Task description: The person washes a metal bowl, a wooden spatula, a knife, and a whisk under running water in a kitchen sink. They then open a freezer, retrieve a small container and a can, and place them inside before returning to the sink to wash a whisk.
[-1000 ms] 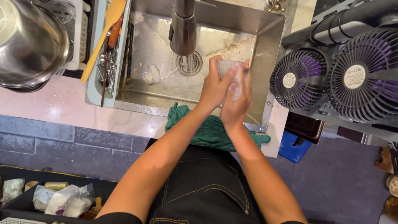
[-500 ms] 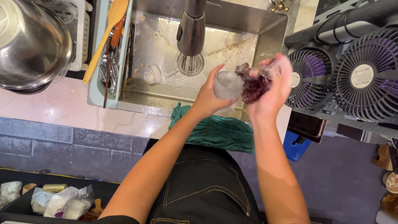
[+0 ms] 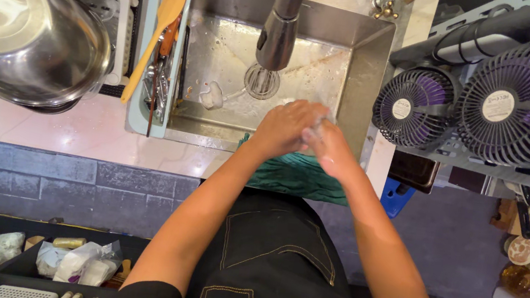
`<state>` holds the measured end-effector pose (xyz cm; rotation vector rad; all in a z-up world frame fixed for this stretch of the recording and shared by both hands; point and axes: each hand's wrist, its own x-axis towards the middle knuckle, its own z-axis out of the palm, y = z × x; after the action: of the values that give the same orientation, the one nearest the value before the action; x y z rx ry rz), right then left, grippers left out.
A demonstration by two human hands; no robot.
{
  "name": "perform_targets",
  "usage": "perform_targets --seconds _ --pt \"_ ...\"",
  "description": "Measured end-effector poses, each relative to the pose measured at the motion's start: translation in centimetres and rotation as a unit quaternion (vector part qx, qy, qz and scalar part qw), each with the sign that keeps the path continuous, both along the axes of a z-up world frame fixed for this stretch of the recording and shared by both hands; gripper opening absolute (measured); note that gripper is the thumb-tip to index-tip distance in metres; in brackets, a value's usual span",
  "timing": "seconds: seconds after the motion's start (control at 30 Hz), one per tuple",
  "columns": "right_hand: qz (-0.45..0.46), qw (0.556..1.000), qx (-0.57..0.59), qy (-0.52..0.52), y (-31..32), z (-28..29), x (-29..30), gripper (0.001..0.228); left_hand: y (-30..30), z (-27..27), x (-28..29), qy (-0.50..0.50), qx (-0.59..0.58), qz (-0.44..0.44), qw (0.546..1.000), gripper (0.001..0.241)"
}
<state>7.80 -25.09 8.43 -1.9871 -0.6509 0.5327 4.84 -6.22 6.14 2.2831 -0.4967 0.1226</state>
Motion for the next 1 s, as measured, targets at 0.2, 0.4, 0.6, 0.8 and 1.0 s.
perform_targets --seconds 0.2,0.4,0.6,0.8,1.0 --pt "-0.276 0.823 0.156 0.472 1.0 -3.9 0.6 0.035 1.5 -0.1 -0.3 -0.065 0.092 -0.038 0.993 0.089" --pt "-0.367 0.845 0.195 0.338 0.6 -6.8 -0.1 0.03 4.4 -1.0 -0.4 -0.02 -0.017 0.022 0.999 0.096" --pt "-0.46 0.722 0.334 0.395 1.4 -9.6 -2.1 0.036 7.8 -0.1 1.8 0.022 -0.231 0.186 0.955 0.097" --pt "-0.328 0.625 0.499 0.503 7.9 -16.2 -4.2 0.027 8.4 3.7 4.0 0.099 -0.313 0.195 0.924 0.095" --pt "-0.288 0.578 0.559 0.521 17.1 -18.8 -3.1 0.025 7.9 7.0 3.9 0.107 -0.366 0.173 0.908 0.093"
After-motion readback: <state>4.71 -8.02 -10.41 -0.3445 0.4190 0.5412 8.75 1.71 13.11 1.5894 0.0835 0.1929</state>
